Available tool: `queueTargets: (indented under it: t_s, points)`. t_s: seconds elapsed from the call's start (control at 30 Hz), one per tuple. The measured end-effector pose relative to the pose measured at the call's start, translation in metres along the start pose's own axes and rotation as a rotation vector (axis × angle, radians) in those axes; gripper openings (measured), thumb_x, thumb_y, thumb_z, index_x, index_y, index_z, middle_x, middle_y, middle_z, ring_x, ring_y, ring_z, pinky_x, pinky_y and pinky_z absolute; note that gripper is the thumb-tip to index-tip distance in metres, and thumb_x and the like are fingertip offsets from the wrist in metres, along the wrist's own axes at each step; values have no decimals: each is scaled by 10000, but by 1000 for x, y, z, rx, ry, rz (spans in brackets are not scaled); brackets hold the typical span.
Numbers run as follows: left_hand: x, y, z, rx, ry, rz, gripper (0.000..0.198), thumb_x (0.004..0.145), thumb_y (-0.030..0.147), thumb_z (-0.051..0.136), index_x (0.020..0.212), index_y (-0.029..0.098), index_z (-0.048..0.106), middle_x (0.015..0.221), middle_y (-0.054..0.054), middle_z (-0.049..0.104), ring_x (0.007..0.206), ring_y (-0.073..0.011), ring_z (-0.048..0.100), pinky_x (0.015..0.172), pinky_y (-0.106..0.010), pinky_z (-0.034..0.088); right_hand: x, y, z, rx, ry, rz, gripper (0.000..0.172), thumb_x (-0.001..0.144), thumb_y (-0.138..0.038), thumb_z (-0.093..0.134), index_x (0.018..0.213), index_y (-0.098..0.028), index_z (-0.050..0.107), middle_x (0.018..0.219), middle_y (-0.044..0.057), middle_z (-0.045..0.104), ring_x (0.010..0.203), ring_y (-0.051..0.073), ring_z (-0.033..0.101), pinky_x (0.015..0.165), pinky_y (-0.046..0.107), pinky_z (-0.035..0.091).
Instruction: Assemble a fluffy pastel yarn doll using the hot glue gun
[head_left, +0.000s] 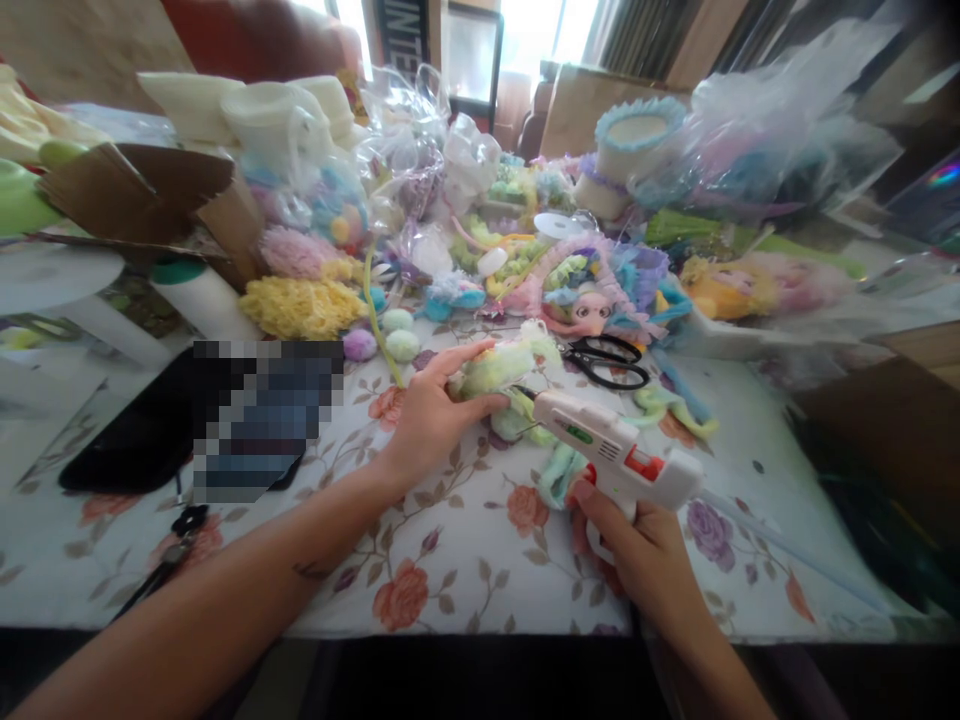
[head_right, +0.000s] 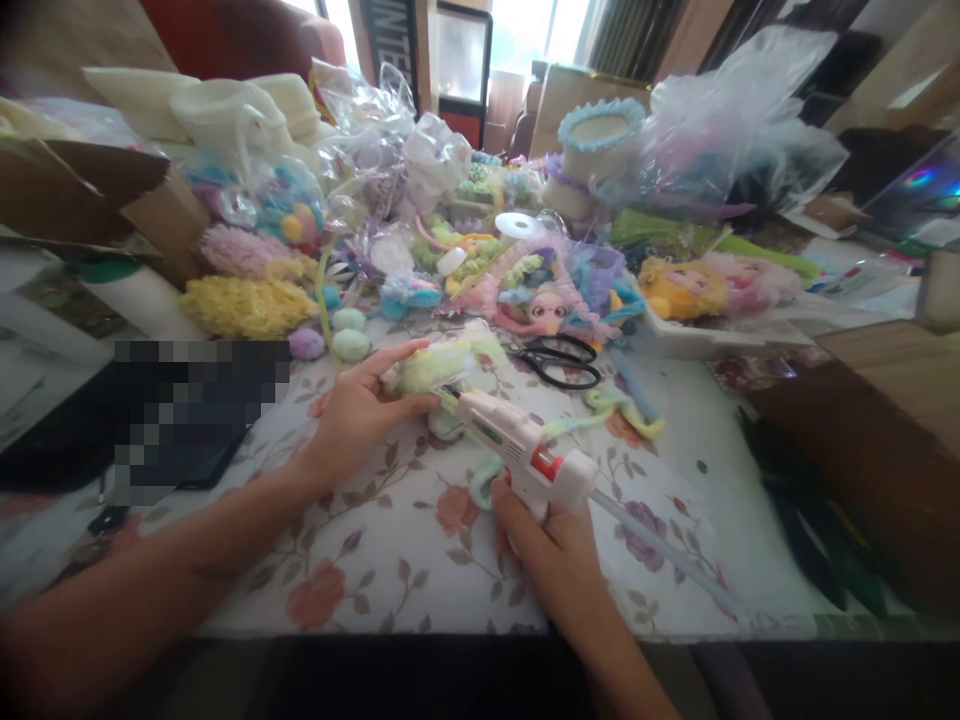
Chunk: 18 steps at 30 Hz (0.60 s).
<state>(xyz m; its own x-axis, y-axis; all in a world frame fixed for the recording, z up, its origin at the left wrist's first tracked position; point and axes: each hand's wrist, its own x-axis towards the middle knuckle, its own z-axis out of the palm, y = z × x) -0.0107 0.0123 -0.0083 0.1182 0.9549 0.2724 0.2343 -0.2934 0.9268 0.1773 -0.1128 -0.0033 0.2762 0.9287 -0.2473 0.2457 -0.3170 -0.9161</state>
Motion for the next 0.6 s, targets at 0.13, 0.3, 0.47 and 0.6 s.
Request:
queueTargets:
  t_s: [0.13, 0.3, 0.47, 0.6]
  points:
    - [0, -1, 0, -2, 6, 6, 555, 711, 231, 846, 1243, 262, 691, 1292, -35, 705, 1233, -296, 622, 1063, -440, 507, -1, -3, 0, 11, 5, 26, 406, 844, -550, 611, 655, -191, 603, 476, -7, 566, 341, 80, 383, 308, 210, 278]
    - [0, -2, 1, -15, 1, 24, 550, 716, 254, 843, 1244, 272, 692, 1287, -34, 705, 1237, -300, 617, 1067, -456, 502, 0, -1, 0, 11, -9, 17, 389, 848, -555, 615, 698, -196, 611, 495, -13, 581, 338, 79, 375, 313, 213, 277]
    - [0, -1, 0, 0, 5, 20, 549, 705, 248, 848, 1233, 282, 700, 1271, -26, 711, 1240, -305, 611, 1079, -459, 490, 1, 0, -1, -44, -41, -14, 465, 864, -539, 597, 550, -198, 569, 425, -24, 475, 346, 83, 372, 326, 216, 255]
    - [0, -1, 0, -8, -6, -13, 575, 714, 285, 847, 1264, 258, 684, 1280, -45, 708, 1230, -301, 619, 1053, -430, 512, 2, -1, -2, -59, -47, -40, 492, 874, -536, 583, 511, -205, 546, 386, -30, 416, 344, 89, 359, 328, 217, 244]
